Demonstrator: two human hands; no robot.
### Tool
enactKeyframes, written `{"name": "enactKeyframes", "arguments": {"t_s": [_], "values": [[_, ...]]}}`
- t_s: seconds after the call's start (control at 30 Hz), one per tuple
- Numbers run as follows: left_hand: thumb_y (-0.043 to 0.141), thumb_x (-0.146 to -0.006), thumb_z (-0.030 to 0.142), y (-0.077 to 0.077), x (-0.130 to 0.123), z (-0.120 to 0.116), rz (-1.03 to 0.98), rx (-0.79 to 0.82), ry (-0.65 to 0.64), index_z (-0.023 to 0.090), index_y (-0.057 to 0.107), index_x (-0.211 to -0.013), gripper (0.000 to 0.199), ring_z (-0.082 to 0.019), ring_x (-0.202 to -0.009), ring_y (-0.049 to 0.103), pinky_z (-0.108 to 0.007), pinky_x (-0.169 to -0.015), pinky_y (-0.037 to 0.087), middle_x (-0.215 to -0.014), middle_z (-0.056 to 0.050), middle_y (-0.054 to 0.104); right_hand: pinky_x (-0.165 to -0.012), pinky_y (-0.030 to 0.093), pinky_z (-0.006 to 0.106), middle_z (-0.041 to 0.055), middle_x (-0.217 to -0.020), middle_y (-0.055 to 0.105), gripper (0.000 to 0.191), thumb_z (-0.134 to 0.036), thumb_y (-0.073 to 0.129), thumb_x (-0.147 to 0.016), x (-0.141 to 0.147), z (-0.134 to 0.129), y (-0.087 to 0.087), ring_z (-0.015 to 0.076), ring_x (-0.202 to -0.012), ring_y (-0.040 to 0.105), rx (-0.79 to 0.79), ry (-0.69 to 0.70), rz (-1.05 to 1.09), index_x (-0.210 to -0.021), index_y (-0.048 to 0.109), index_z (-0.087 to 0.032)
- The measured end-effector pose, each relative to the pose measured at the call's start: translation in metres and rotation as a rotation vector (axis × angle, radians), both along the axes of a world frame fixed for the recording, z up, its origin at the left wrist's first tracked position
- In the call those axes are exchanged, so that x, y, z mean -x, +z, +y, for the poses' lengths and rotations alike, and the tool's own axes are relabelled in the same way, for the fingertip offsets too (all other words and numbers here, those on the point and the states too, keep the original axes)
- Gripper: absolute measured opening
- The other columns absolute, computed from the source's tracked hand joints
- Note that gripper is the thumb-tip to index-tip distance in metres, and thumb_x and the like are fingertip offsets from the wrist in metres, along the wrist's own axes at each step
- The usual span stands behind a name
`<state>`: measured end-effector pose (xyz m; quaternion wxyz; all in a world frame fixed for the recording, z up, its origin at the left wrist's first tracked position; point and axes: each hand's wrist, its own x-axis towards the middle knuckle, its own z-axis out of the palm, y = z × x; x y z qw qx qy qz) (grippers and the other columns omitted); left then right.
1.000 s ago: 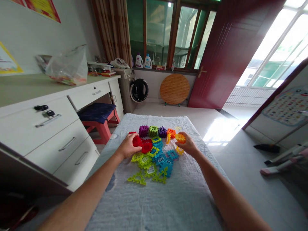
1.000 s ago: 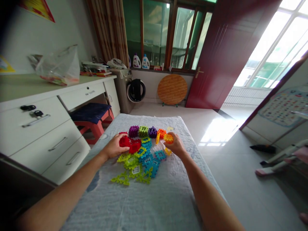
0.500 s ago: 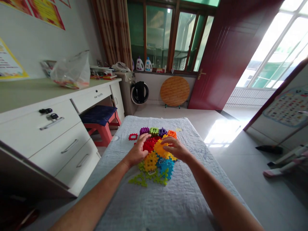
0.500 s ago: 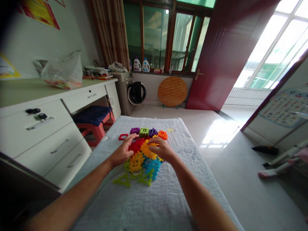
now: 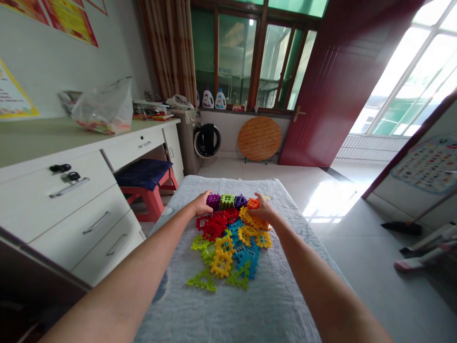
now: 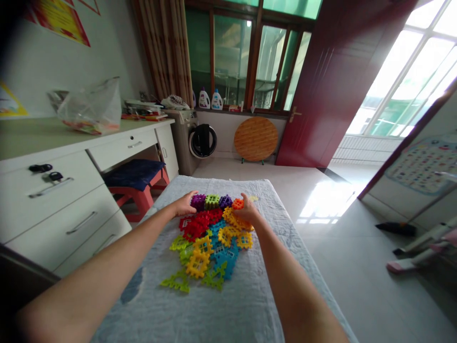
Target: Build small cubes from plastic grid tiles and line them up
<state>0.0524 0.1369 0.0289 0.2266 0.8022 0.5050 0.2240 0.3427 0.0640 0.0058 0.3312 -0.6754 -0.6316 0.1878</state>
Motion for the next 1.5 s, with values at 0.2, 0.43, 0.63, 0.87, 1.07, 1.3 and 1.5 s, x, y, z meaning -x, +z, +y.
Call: {"name": "enactKeyframes", "arguments": {"t_s": [0.2,0.43,0.63,0.87,1.07,1.3,1.5], "values": [[0.067,-0.045,0.015,-0.004,-0.014,-0.001,0.053,0.047,-0.077,0.019,0.055,-0.109,0.065,-0.020,-0.072,0.062,-0.027,-0.066,0.047,-0.078,0.002,0.063,-0.085,0.047,0.037,0.0046,-0.094,0.061,0.055,-0.020,0.065,-0.057,0.008,-0.002,0.002,0.0217,-0.088,0.057,-0.095,0.034,-0.107,-0.112,0.058,-0.023],[0.069,-0.051,0.020,0.015,-0.017,-0.025,-0.019,-0.013,-0.148,0.018,0.054,-0.111,0.062,-0.021,-0.085,0.060,-0.029,-0.077,0.047,-0.094,-0.002,0.062,-0.078,0.049,0.037,0.0031,-0.097,0.054,0.056,-0.018,0.061,-0.061,0.015,-0.026,0.018,0.0180,-0.081,0.054,-0.209,0.082,0.036,-0.116,0.053,-0.025],[0.071,-0.059,0.025,0.039,-0.015,-0.073,-0.168,-0.094,-0.216,0.018,0.053,-0.117,0.062,-0.025,-0.102,0.059,-0.036,-0.093,0.045,-0.111,-0.007,0.060,-0.088,0.047,0.040,0.0059,-0.106,0.051,0.059,-0.014,0.060,-0.065,0.045,-0.065,0.043,0.0200,-0.093,0.054,-0.307,0.259,0.062,-0.122,0.051,-0.027],[0.069,-0.063,0.020,0.035,0.001,-0.126,-0.199,-0.064,-0.227,0.021,0.032,-0.140,0.086,-0.029,-0.130,0.041,-0.044,-0.108,0.035,-0.140,-0.013,0.041,-0.104,0.037,0.046,0.0088,-0.129,0.045,0.075,-0.010,0.058,-0.065,0.081,-0.104,0.061,0.0254,-0.119,0.043,-0.287,0.495,0.014,-0.135,0.042,-0.028],[0.072,-0.067,0.035,0.016,0.018,-0.165,-0.119,-0.099,-0.218,0.025,0.008,-0.148,0.104,-0.035,-0.142,0.015,-0.055,-0.113,0.022,-0.152,-0.015,0.015,-0.098,0.042,0.037,0.0047,-0.120,0.057,0.055,-0.011,0.056,-0.069,0.081,-0.086,0.069,0.0200,-0.109,0.054,-0.253,0.607,0.028,-0.121,0.057,-0.027],[0.083,-0.043,0.054,0.009,-0.002,-0.227,0.105,-0.112,-0.056,0.032,0.018,-0.147,0.125,-0.048,-0.140,0.000,-0.065,-0.109,0.016,-0.157,-0.012,-0.006,-0.097,0.039,0.039,0.0116,-0.120,0.062,0.046,-0.040,0.060,-0.080,0.084,0.006,0.065,0.0255,-0.111,0.056,-0.030,0.241,-0.255,-0.120,0.058,-0.017],[0.083,-0.043,0.049,-0.001,-0.026,-0.246,0.237,-0.160,-0.038,0.039,0.025,-0.145,0.117,-0.049,-0.139,-0.004,-0.069,-0.106,0.012,-0.158,-0.007,0.002,-0.099,0.037,0.044,0.0127,-0.135,0.053,0.080,-0.064,0.064,-0.068,0.105,0.035,0.058,0.0344,-0.121,0.049,0.309,0.347,-0.443,-0.135,0.048,-0.023]]}}
